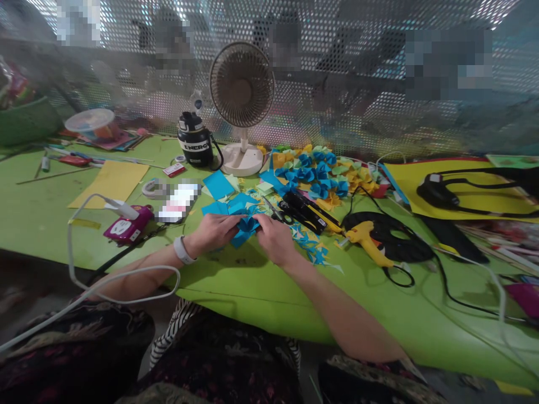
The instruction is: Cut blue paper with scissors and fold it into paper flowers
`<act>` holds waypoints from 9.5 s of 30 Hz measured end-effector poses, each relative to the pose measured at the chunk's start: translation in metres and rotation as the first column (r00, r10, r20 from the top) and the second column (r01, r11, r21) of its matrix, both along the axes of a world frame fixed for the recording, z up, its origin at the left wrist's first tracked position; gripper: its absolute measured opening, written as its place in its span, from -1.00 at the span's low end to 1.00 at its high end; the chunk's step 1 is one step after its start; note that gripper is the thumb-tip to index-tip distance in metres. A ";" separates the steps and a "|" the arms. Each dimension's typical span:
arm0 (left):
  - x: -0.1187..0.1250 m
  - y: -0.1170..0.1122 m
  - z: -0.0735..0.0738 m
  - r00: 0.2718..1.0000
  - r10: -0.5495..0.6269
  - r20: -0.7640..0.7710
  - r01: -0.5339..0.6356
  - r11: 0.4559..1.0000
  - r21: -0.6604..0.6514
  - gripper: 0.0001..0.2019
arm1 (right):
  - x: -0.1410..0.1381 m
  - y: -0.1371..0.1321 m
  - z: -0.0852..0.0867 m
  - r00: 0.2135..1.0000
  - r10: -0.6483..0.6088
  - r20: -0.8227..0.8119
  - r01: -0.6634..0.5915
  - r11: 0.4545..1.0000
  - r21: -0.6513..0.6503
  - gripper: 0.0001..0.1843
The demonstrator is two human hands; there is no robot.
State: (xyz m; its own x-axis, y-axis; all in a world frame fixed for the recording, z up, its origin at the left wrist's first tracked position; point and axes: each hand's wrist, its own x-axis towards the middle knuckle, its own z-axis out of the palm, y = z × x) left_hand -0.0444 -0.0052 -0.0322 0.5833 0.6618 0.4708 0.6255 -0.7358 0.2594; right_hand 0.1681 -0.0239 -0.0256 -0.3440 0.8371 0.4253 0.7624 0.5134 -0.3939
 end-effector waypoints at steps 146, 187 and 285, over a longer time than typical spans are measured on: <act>0.019 -0.001 0.004 0.627 0.451 0.635 0.266 0.642 -0.719 -0.79 | -0.019 0.006 -0.004 0.634 -0.207 -0.745 -0.164 0.905 -0.392 -0.78; -0.020 0.046 0.006 0.772 0.414 0.483 -0.230 0.890 -0.395 -0.85 | 0.031 0.044 0.004 0.906 -0.373 -0.203 0.347 0.926 -0.151 -0.86; 0.003 0.011 0.028 0.509 0.441 0.740 0.450 0.596 -0.665 -0.64 | 0.014 0.006 0.043 0.890 -0.139 -0.434 -0.248 0.652 -0.717 -0.49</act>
